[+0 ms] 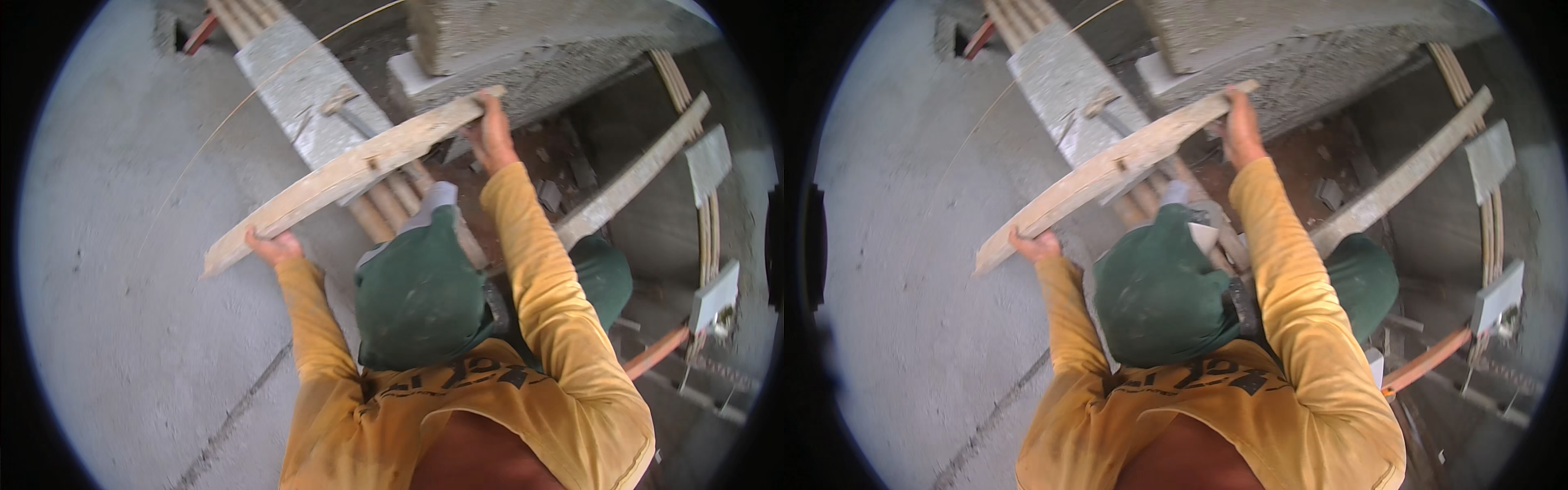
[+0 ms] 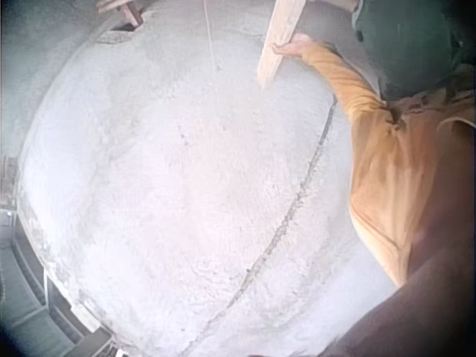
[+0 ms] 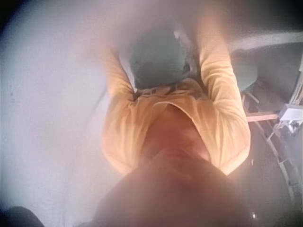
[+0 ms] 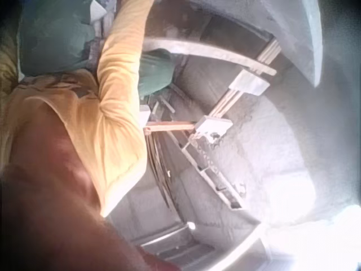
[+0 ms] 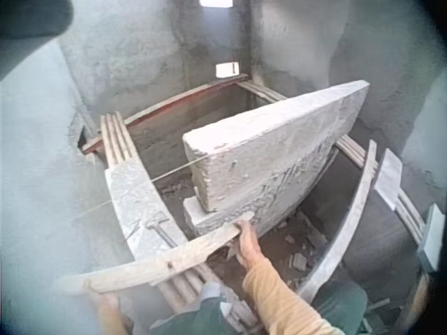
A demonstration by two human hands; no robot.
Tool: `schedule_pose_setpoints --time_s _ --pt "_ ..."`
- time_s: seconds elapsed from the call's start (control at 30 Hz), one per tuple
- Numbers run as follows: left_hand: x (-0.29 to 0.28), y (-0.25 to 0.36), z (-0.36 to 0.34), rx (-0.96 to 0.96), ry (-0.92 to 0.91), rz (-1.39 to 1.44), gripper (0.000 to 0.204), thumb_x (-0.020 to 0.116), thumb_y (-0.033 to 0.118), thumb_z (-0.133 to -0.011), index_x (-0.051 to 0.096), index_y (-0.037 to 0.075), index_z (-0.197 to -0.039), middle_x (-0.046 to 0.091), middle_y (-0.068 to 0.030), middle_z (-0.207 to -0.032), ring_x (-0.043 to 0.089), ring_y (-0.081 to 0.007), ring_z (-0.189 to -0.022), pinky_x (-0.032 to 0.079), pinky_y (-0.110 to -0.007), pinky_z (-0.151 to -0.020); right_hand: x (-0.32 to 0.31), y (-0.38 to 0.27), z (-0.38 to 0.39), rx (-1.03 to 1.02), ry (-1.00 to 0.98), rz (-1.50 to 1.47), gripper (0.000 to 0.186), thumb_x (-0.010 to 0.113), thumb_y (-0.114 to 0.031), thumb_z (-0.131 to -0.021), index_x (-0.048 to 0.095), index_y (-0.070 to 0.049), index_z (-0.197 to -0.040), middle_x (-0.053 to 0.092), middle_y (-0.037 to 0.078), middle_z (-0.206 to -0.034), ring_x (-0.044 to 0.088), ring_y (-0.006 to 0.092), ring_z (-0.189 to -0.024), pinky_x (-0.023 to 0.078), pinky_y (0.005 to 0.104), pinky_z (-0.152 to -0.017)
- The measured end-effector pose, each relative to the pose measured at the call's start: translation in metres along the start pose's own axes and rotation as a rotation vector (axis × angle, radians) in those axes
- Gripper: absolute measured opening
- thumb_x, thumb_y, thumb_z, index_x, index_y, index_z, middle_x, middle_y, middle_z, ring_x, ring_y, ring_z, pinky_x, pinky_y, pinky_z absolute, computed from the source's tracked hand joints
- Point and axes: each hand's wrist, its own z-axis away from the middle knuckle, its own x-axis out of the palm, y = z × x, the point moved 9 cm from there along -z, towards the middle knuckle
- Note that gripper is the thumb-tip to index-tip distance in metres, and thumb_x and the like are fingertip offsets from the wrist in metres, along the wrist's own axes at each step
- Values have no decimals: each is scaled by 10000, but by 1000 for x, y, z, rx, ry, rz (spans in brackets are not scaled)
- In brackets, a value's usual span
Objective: The person positions a long white plasterboard strip against a curved concrete wall and secures it with nails using a hammer. The person repeatedly adjusts the strip and hammers nails along its length to fix it in place.
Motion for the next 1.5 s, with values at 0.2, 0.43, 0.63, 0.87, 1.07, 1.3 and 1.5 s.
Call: schedule_pose_setpoints --time_s 0.2,0.43,0.63,0.87,1.07,1.3,1.5 --pt "20 17 15 111 -64 -105 679 535 479 -935 302 65 -1420 438 -159 -1351 480 -310 -1225 433 -467 -1018 16 -10 10 -6 -164 51 409 521 -391 -953 482 -52 -1178 588 103 -1126 593 220 -1040 476 410 -934" --pt "13 18 14 14 -82 -118 820 553 582 -890 258 74 -1462 392 -178 -1408 421 -344 -1289 350 -502 -1079 19 -18 4 -51 -28 251 497 549 -466 -950 518 -37 -1198 609 69 -1052 605 161 -907 515 308 -784" --pt "-10 23 17 12 23 -285 881 584 613 -860 263 56 -1463 363 -204 -1433 367 -357 -1342 265 -490 -1135 32 -15 8 1 -72 216 451 616 -359 -922 527 -15 -1198 608 80 -1105 615 171 -953 520 303 -771" --pt "-20 37 18 34 -6 -280 1043 641 644 -811 141 45 -1504 210 -246 -1510 242 -405 -1412 219 -490 -1155 38 -13 15 -65 -68 256 407 667 -266 -891 529 -30 -1192 623 67 -1099 625 160 -963 526 302 -755" --pt "-24 41 19 27 -34 -323 1113 638 663 -804 44 56 -1523 123 -270 -1535 192 -437 -1428 195 -499 -1163 42 -17 17 -65 -10 279 424 685 -242 -880 527 -16 -1203 641 76 -1081 644 156 -922 543 280 -684" --pt "-16 43 20 73 -73 -402 1110 588 692 -823 24 37 -1519 165 -266 -1522 227 -415 -1422 184 -506 -1169 39 -15 12 -100 -18 237 498 710 -223 -867 489 38 -1229 631 133 -1111 647 177 -938 551 286 -680" --pt "-18 49 28 95 -30 -609 1074 473 776 -821 85 67 -1529 220 -246 -1503 259 -399 -1411 228 -494 -1153 29 -15 2 -187 66 369 578 728 -296 -844 486 51 -1238 640 146 -1126 655 197 -970 556 309 -756"
